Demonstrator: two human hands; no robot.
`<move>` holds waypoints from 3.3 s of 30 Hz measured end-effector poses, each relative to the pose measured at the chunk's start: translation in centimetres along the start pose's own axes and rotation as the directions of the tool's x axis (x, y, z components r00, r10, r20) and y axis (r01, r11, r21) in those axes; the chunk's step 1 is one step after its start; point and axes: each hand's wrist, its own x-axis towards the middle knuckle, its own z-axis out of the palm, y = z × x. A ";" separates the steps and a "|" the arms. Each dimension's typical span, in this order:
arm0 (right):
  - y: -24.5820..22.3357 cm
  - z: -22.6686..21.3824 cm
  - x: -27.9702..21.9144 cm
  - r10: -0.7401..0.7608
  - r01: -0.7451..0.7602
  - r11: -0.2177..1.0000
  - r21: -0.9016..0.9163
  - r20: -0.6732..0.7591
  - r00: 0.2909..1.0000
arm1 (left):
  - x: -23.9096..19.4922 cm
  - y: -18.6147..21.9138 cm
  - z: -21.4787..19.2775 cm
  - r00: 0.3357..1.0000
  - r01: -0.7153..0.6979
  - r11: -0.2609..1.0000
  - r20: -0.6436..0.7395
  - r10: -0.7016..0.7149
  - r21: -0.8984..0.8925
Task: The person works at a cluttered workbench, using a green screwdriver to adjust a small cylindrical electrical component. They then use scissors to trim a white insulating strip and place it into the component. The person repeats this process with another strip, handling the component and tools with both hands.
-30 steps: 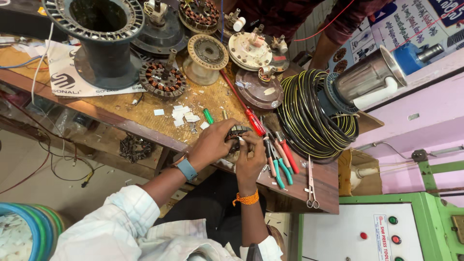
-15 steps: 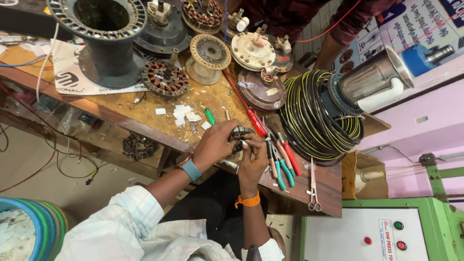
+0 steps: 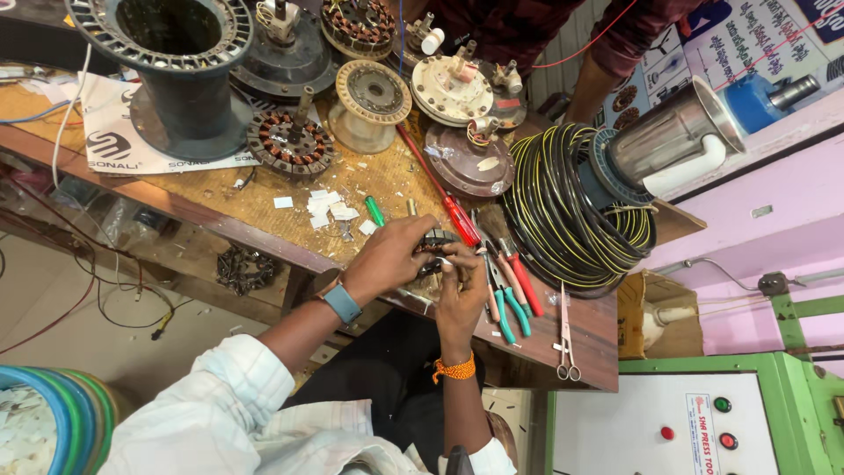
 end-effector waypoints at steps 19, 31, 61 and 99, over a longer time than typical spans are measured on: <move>-1.7 1.2 0.1 0.084 -0.086 0.994 -0.063 -0.048 0.995 | 0.2 0.7 -0.7 0.996 0.084 0.995 0.035 -0.086 0.052; -3.6 1.7 0.9 0.089 -0.095 0.978 -0.185 -0.042 0.995 | 0.2 0.7 -1.0 0.999 0.052 0.999 0.011 -0.052 0.013; -4.8 0.9 0.7 0.108 -0.110 0.970 -0.215 -0.020 0.994 | -0.2 1.1 -0.4 0.999 0.052 0.995 -0.015 -0.051 0.083; -6.2 1.6 1.8 0.060 -0.070 0.854 -0.516 -0.035 0.998 | -0.1 0.8 -0.4 0.994 0.100 0.993 -0.040 -0.097 0.068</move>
